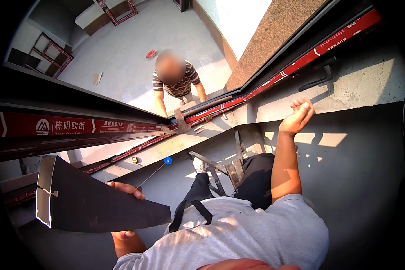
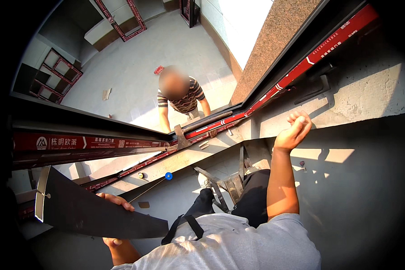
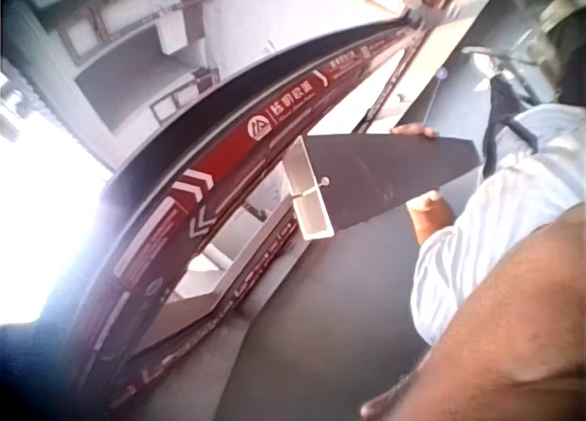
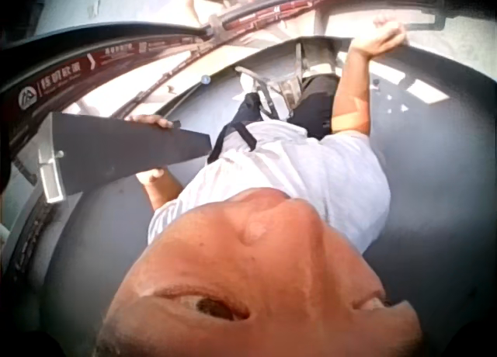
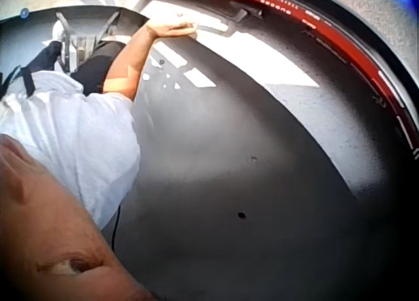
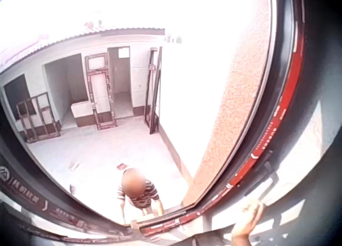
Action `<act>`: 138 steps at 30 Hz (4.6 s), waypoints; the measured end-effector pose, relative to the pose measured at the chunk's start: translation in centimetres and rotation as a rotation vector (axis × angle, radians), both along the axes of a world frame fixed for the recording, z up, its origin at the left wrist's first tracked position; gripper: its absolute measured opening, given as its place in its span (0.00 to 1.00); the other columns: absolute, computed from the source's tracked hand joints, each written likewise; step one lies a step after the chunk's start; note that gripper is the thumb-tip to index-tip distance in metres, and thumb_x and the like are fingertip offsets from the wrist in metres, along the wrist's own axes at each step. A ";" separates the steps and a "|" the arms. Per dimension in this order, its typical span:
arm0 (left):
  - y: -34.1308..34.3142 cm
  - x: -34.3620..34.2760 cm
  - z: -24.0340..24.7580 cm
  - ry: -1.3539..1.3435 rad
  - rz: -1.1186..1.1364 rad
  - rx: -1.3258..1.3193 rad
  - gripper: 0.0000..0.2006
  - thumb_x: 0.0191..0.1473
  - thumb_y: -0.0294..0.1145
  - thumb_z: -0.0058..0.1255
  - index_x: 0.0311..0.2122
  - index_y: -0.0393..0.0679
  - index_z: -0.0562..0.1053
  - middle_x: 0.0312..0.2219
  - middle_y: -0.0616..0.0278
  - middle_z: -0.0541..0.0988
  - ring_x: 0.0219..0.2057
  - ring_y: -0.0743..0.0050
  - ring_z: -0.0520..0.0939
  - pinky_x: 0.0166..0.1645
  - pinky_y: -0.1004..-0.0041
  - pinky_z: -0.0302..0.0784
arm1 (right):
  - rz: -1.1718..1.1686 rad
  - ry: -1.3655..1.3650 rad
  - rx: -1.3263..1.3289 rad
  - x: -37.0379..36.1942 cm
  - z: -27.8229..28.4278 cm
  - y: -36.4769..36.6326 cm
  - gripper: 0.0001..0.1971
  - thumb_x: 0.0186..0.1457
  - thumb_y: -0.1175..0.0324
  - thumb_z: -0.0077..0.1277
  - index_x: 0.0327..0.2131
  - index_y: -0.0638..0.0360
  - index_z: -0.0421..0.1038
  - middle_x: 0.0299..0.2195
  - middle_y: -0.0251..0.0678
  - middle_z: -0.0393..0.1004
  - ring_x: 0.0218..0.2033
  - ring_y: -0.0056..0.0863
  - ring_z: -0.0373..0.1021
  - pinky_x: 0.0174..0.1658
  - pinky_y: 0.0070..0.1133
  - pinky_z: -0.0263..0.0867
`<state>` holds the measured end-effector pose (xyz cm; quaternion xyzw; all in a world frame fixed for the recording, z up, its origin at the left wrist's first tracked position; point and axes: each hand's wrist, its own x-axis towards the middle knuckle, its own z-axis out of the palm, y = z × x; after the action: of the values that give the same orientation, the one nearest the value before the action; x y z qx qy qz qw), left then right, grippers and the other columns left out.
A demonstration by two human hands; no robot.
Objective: The person installs a window frame by positioning a metal profile into the opening, tapping it with a hammer, and using a plumb line to check alignment. The person repeatedly adjusts the frame and uses a ladder to reach higher sections.
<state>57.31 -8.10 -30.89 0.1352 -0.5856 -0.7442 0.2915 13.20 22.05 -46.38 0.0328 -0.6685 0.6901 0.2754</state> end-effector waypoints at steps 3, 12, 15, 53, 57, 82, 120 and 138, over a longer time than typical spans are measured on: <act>0.1 -2.0 1.1 0.065 -0.072 0.006 0.55 0.34 0.54 0.76 0.62 0.33 0.59 0.40 0.44 0.74 0.39 0.56 0.81 0.41 0.61 0.83 | 0.101 0.001 0.045 -4.2 7.2 3.1 0.26 0.72 0.48 0.35 0.52 0.62 0.69 0.41 0.41 0.77 0.43 0.34 0.74 0.54 0.30 0.68; 0.7 -4.0 3.6 0.179 -0.214 -0.061 0.44 0.36 0.51 0.73 0.53 0.29 0.67 0.39 0.41 0.72 0.40 0.54 0.80 0.41 0.63 0.82 | 0.696 -0.433 -0.850 -3.7 16.5 -2.1 0.30 0.71 0.40 0.29 0.31 0.56 0.68 0.22 0.31 0.65 0.22 0.25 0.62 0.29 0.26 0.64; 0.5 -4.3 4.0 0.175 -0.293 -0.100 0.44 0.37 0.50 0.73 0.54 0.31 0.67 0.40 0.40 0.72 0.40 0.54 0.79 0.41 0.62 0.81 | 0.709 -0.514 -1.087 -3.8 18.5 -2.6 0.33 0.72 0.41 0.24 0.27 0.59 0.64 0.19 0.31 0.62 0.19 0.24 0.61 0.27 0.22 0.64; 2.3 -9.6 1.5 0.057 -0.466 0.036 0.49 0.29 0.50 0.76 0.54 0.28 0.66 0.42 0.47 0.74 0.42 0.59 0.80 0.46 0.64 0.80 | 0.103 0.204 0.166 -11.7 7.2 0.0 0.24 0.69 0.48 0.44 0.33 0.63 0.66 0.19 0.33 0.68 0.17 0.26 0.68 0.22 0.22 0.64; 2.6 -9.0 1.5 0.040 -0.444 0.014 0.50 0.29 0.50 0.76 0.54 0.29 0.66 0.42 0.47 0.74 0.42 0.58 0.80 0.44 0.65 0.80 | -0.057 0.522 0.469 -11.6 9.6 0.3 0.21 0.66 0.51 0.52 0.34 0.64 0.68 0.21 0.41 0.73 0.22 0.39 0.75 0.27 0.28 0.70; 4.0 -6.0 1.7 0.067 -0.452 -0.035 0.45 0.30 0.48 0.73 0.52 0.28 0.69 0.39 0.43 0.75 0.40 0.57 0.80 0.42 0.65 0.80 | 0.406 -0.006 -0.096 -9.6 8.7 0.3 0.22 0.58 0.59 0.66 0.49 0.63 0.75 0.44 0.30 0.78 0.45 0.20 0.71 0.53 0.21 0.67; 4.6 -4.8 4.0 0.087 -0.413 -0.098 0.44 0.32 0.47 0.71 0.54 0.33 0.68 0.39 0.45 0.74 0.40 0.56 0.79 0.43 0.63 0.79 | 0.177 -0.151 0.290 -8.4 12.2 0.1 0.47 0.62 0.35 0.49 0.60 0.80 0.57 0.31 0.48 0.80 0.32 0.33 0.80 0.39 0.27 0.75; 2.9 -4.1 -1.9 -0.065 -0.474 -0.226 0.44 0.40 0.53 0.72 0.57 0.35 0.69 0.49 0.45 0.73 0.51 0.57 0.76 0.50 0.62 0.76 | -0.065 0.156 0.467 -1.7 13.3 0.1 0.31 0.63 0.54 0.55 0.59 0.71 0.64 0.52 0.50 0.73 0.55 0.39 0.70 0.61 0.31 0.62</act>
<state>53.20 -5.22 -32.77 -0.0154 -0.6894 -0.7168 0.1033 11.46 22.15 -33.05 0.1273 -0.7873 0.5029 0.3332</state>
